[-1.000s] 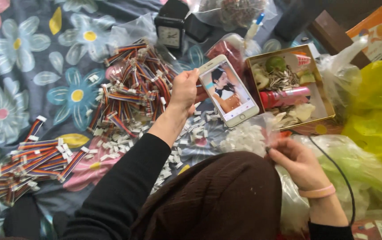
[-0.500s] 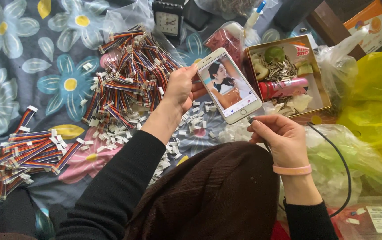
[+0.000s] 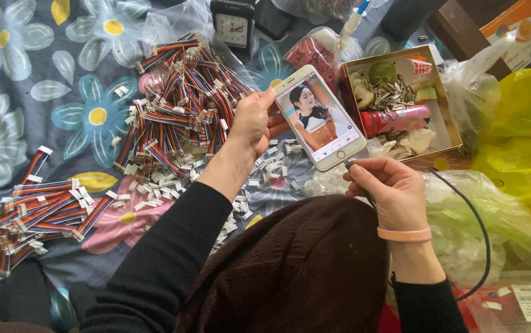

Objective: Assembling electronic wire harnesses by inserting ribbon cables into plastic connectors

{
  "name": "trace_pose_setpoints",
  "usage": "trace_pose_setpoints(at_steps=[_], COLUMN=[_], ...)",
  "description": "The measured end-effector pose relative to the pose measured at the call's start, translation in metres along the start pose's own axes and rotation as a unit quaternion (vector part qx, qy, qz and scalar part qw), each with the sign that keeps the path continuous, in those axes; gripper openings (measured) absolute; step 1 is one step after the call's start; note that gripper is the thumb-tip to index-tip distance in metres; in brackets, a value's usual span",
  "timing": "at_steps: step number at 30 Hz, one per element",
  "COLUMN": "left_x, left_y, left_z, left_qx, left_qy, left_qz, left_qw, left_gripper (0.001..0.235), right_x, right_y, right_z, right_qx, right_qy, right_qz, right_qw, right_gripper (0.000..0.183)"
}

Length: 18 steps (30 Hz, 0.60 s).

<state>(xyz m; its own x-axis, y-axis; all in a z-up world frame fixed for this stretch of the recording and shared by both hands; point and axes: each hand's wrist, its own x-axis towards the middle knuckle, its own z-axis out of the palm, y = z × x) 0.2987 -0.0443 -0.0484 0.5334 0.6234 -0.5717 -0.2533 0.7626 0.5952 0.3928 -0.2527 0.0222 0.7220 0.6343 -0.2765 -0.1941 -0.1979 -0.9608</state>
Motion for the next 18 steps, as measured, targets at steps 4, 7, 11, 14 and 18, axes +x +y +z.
trace_pose_setpoints(at_steps=[4, 7, 11, 14, 18], left_x=[0.001, 0.004, 0.002, 0.005, 0.004], left_y=[-0.001, -0.003, -0.004, -0.007, -0.008], left_z=[-0.002, -0.005, -0.004, -0.005, -0.004], left_qx=[-0.003, -0.002, -0.005, -0.006, -0.005], left_qy=[0.003, 0.003, 0.009, 0.011, 0.012], left_qz=[0.002, 0.008, 0.005, 0.006, 0.003], left_qw=[1.000, 1.000, 1.000, 1.000, 1.000], left_gripper=[0.029, 0.031, 0.029, 0.028, 0.028], right_x=[0.001, 0.003, 0.004, 0.002, 0.002], right_y=[0.003, 0.007, 0.009, 0.006, 0.006], right_z=[-0.001, -0.004, -0.005, -0.004, -0.003], right_qx=[-0.001, -0.008, -0.010, -0.009, -0.012], right_qy=[0.002, 0.001, -0.001, 0.000, 0.001], right_qz=[-0.005, -0.005, -0.006, -0.005, -0.007], right_qw=[1.000, 1.000, 1.000, 1.000, 1.000], right_gripper=[0.018, 0.017, 0.017, 0.017, 0.017])
